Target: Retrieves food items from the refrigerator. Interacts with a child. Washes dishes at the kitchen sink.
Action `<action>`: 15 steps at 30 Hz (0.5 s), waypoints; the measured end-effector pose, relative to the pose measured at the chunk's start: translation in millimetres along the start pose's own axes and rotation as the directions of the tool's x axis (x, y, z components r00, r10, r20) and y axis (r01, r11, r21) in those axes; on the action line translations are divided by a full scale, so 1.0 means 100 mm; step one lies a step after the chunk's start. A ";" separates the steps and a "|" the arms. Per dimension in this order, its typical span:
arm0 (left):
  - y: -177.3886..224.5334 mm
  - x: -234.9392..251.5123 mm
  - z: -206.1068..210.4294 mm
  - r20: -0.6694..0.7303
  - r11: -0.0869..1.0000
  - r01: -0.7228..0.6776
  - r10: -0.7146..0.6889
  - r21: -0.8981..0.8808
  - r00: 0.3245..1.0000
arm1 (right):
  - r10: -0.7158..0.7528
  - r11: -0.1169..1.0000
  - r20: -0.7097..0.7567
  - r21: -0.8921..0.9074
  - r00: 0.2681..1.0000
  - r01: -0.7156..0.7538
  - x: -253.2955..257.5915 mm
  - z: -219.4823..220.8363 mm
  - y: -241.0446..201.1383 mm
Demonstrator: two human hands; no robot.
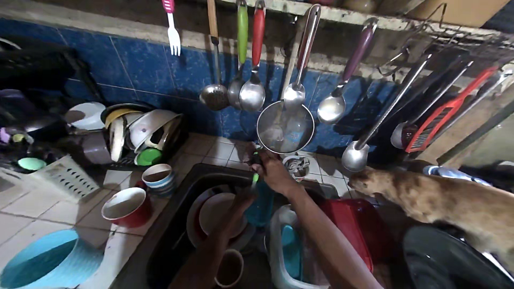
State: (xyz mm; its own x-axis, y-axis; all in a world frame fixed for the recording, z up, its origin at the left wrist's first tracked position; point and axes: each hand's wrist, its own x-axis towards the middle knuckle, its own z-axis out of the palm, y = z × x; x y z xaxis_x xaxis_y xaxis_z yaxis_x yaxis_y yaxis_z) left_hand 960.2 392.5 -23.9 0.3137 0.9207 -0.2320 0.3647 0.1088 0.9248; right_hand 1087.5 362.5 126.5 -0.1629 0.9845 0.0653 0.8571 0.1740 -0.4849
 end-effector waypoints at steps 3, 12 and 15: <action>0.08 0.11 -0.01 0.068 0.979 0.019 -0.034 0.203 0.997 | -0.012 0.914 -0.051 0.405 0.999 0.031 -0.07 -0.10 0.37; 0.06 0.04 -0.02 0.204 0.868 -0.075 -0.031 0.491 0.978 | 0.846 0.530 -0.226 0.446 0.482 -0.721 0.09 0.29 1.57; 0.14 -0.07 -0.09 0.159 0.886 -0.056 -0.020 0.460 0.987 | 0.883 0.442 -0.173 0.619 0.436 -0.649 0.17 0.40 1.69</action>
State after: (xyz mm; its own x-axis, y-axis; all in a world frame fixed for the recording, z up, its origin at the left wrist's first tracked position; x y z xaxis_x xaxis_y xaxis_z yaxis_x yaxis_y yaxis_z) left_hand 955.7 390.9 -6.3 0.4420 0.8470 -0.2954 0.7087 -0.1278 0.6938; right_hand 1210.5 407.3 10.5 0.7703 0.5871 -0.2489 0.1817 -0.5763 -0.7968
